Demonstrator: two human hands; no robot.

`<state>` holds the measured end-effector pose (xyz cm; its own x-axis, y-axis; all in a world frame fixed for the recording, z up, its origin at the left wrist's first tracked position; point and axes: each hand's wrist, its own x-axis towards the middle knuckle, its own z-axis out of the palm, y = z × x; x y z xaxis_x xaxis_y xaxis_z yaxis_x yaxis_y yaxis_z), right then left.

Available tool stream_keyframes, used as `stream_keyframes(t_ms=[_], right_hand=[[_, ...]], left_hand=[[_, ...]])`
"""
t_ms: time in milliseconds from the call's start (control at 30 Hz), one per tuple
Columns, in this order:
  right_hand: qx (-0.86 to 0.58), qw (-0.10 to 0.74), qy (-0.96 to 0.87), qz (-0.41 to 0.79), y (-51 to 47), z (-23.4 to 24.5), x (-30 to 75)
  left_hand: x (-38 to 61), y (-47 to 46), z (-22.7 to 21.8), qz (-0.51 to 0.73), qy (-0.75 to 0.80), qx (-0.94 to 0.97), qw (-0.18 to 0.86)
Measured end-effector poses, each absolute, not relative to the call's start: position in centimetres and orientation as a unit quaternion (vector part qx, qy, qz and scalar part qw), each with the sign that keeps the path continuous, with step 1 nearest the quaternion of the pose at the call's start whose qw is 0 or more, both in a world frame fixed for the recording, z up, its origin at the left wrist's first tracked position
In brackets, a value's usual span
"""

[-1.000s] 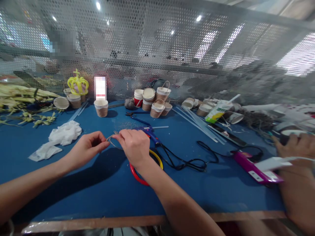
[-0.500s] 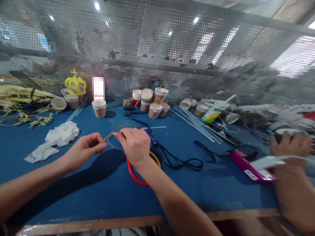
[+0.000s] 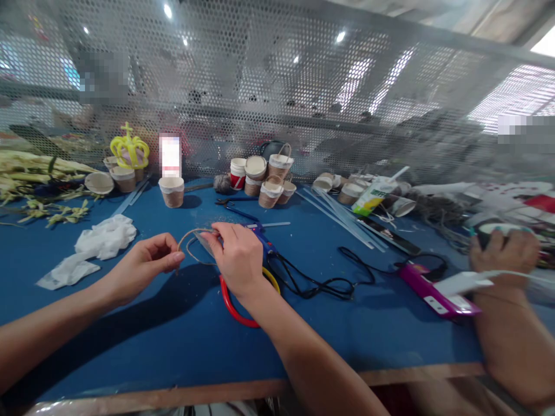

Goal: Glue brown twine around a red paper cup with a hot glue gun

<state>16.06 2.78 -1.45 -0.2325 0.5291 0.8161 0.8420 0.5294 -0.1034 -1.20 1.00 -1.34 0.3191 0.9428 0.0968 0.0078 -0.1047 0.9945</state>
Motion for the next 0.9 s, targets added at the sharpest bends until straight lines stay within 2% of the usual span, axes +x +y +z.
stream_keyframes(t_ms=[133, 233, 300, 400, 600, 767, 900], right_hand=[[-0.471, 0.401, -0.764, -0.186, 2.8, -1.6, 16.1], [-0.492, 0.398, -0.764, -0.125, 2.6, -1.6, 15.9], [-0.495, 0.415, -0.763, -0.017, 2.3, -1.2, 15.8], [-0.479, 0.453, -0.72, 0.217, 2.1, -0.5, 15.8], [-0.391, 0.431, -0.585, 0.565, 2.2, 0.2, 16.3], [-0.289, 0.41, -0.469, 0.727, 2.0, 0.4, 16.7], [-0.238, 0.394, -0.426, 0.779, 1.8, 0.7, 16.7]], left_hand=[[-1.1, 0.9, -1.2, 0.43, 0.386, 0.607, 0.546], [-1.1, 1.0, -1.1, 0.429, 0.385, 0.609, 0.545], [-1.3, 1.3, -1.1, 0.439, 0.388, 0.608, 0.536], [-1.7, 1.8, -1.1, 0.453, 0.386, 0.588, 0.548], [-1.8, 1.9, -0.9, 0.468, 0.358, 0.526, 0.614], [-1.7, 1.8, -1.0, 0.485, 0.356, 0.535, 0.593], [-1.8, 1.9, -1.0, 0.477, 0.414, 0.598, 0.494]])
